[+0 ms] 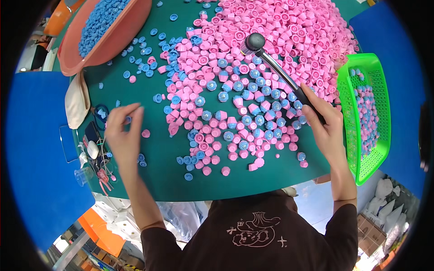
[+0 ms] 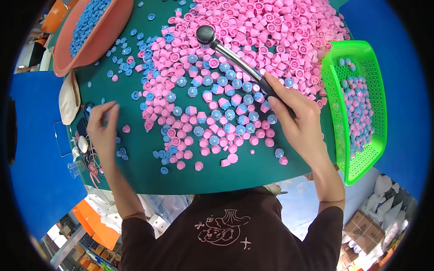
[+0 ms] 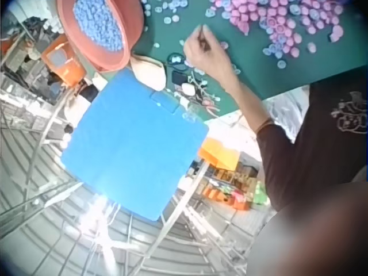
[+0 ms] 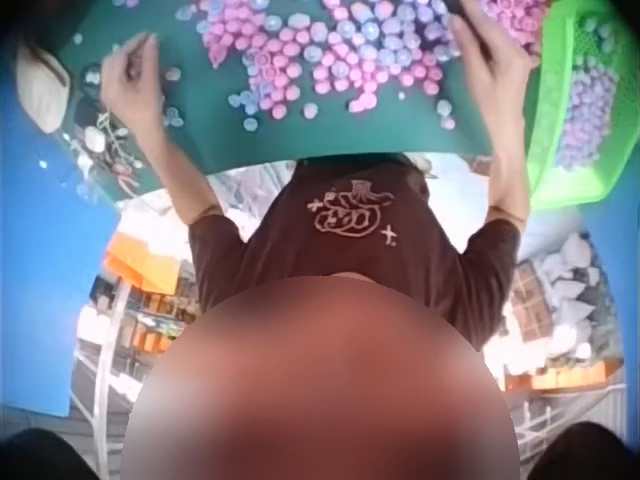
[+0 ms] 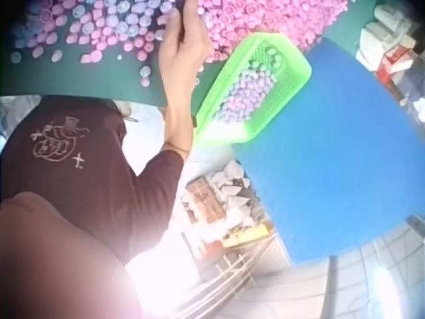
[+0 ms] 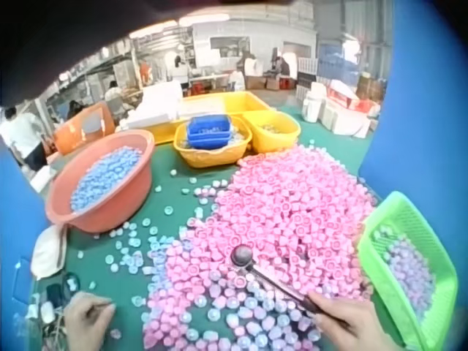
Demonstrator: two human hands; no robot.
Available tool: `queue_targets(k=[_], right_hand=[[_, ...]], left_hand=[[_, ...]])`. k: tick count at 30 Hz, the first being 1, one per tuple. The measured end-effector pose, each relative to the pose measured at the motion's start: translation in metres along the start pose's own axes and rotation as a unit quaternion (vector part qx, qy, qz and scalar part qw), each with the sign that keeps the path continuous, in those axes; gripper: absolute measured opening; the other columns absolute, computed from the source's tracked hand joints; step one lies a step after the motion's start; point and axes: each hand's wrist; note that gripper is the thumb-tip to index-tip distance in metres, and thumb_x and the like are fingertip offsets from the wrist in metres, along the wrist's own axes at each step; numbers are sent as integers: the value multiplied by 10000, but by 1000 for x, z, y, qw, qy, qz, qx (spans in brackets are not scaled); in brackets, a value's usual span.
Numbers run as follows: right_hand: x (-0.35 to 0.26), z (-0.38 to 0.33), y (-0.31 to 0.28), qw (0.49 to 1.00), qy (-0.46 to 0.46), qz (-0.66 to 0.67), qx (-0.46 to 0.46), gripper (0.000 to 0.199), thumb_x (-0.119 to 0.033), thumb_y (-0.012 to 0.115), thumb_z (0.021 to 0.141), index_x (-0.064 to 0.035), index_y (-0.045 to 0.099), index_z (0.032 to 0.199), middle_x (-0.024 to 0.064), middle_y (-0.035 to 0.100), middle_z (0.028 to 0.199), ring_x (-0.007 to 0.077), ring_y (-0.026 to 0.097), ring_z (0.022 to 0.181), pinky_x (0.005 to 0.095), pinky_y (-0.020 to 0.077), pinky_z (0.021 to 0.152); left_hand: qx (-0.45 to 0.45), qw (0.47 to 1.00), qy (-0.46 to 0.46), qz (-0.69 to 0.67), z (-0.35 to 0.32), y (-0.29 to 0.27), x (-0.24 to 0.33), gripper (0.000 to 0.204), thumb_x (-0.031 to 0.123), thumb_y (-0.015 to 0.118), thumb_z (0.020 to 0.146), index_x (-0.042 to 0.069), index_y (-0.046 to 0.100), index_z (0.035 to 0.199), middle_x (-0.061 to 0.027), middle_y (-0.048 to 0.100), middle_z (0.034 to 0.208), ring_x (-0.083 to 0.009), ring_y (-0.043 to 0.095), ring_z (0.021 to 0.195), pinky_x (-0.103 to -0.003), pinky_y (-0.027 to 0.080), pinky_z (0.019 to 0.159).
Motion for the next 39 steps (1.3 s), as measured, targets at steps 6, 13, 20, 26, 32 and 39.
queue_targets(k=[6,13,20,26,32,39], right_hand=[[5,-8,12,1000,-1,19,0,402,-18,651,883,-44,616,1283,114,712,960,95,598,763,239,470,685],[41,-37,-13,996,83,11,-12,459,-116,591,952,-75,513,1402,-49,619,830,7,410,606,172,308,522],[42,-20,6,999,14,44,-24,450,-126,584,967,-54,504,1403,-36,618,906,2,417,637,156,290,545],[16,-23,4,986,126,94,-54,432,-112,627,939,-24,545,1354,88,668,1166,96,587,951,234,450,857],[21,-29,-8,982,167,84,-35,434,-88,629,931,-16,546,1350,90,667,1172,88,582,963,224,449,856],[18,-20,-4,993,95,66,-24,407,-28,641,891,-18,597,1295,121,689,1172,106,623,1001,243,470,877]], left_hand=[[-54,987,120,-94,30,55,38,80,81,711,813,42,698,881,-75,660,847,-190,621,773,-314,465,651],[-44,994,-100,26,-8,-23,-41,105,116,718,815,44,706,890,-57,675,797,-174,577,688,-294,430,624],[-29,980,-177,91,-62,-23,-59,239,163,760,795,27,710,986,-56,689,828,-130,565,698,-266,454,647],[-11,972,-234,1,-69,-31,-61,221,174,764,793,46,697,960,-66,671,828,-175,576,707,-300,460,645],[-110,990,-70,58,-106,-47,-70,249,70,739,782,59,695,1028,-88,654,957,-191,582,764,-296,457,657],[-29,993,-116,2,-91,-41,-81,251,77,761,795,46,695,1036,-30,644,894,-116,525,703,-242,396,601]])
Point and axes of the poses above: each hand's wrist, its own z-axis towards the middle knuckle, its own y-axis out of the palm, x = y × z
